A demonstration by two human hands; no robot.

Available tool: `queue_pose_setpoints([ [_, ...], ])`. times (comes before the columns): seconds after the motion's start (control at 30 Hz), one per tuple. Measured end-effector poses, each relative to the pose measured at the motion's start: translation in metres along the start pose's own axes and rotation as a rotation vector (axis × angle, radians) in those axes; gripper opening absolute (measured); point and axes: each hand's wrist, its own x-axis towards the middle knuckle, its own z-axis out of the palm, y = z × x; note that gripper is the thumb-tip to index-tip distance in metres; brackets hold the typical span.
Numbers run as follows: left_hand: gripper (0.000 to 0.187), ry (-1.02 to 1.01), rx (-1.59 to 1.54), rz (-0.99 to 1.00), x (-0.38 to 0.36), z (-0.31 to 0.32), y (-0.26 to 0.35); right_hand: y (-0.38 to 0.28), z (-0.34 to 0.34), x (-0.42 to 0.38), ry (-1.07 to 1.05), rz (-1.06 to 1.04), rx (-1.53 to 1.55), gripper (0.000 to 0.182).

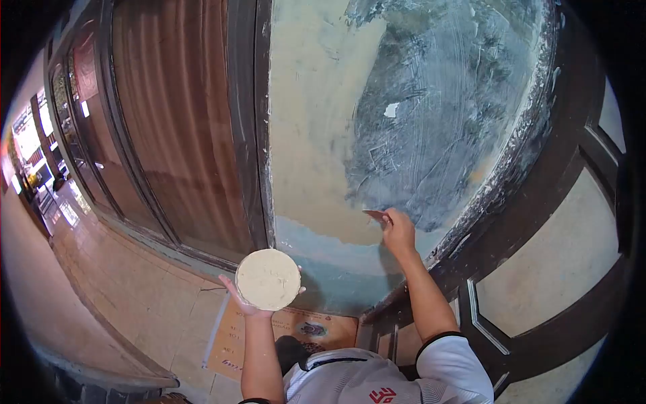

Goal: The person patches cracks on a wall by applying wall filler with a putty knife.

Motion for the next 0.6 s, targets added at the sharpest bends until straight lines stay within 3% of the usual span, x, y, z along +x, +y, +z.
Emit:
queue_pose_setpoints([
  [0.17, 0.124, 0.052, -0.087, 0.004, -0.005, 0.006, 0.0, 0.021, 0.033, -0.046, -0.146, 0.023, 0.044, 0.004],
  [0.27, 0.125, 0.062, -0.057, 0.006, -0.003, 0.007, 0.003, 0.022, 0.029, -0.024, -0.199, 0.039, -0.035, 0.004],
  [0.33, 0.125, 0.072, -0.032, 0.004, -0.006, 0.008, 0.003, -0.002, 0.0, 0.0, 0.032, -0.007, -0.016, 0.003],
  [0.4, 0.125, 0.043, -0.066, 0.017, -0.005, 0.009, 0.003, -0.005, -0.004, 0.003, 0.063, -0.048, 0.038, 0.002],
  [0.5, 0.125, 0.065, -0.022, 0.027, -0.003, 0.007, 0.005, 0.003, 0.021, -0.033, -0.294, 0.081, 0.12, 0.01],
  [0.6, 0.124, 0.061, -0.03, 0.034, -0.002, 0.009, 0.007, 0.016, 0.052, -0.067, -0.337, -0.02, 0.169, 0.008],
])
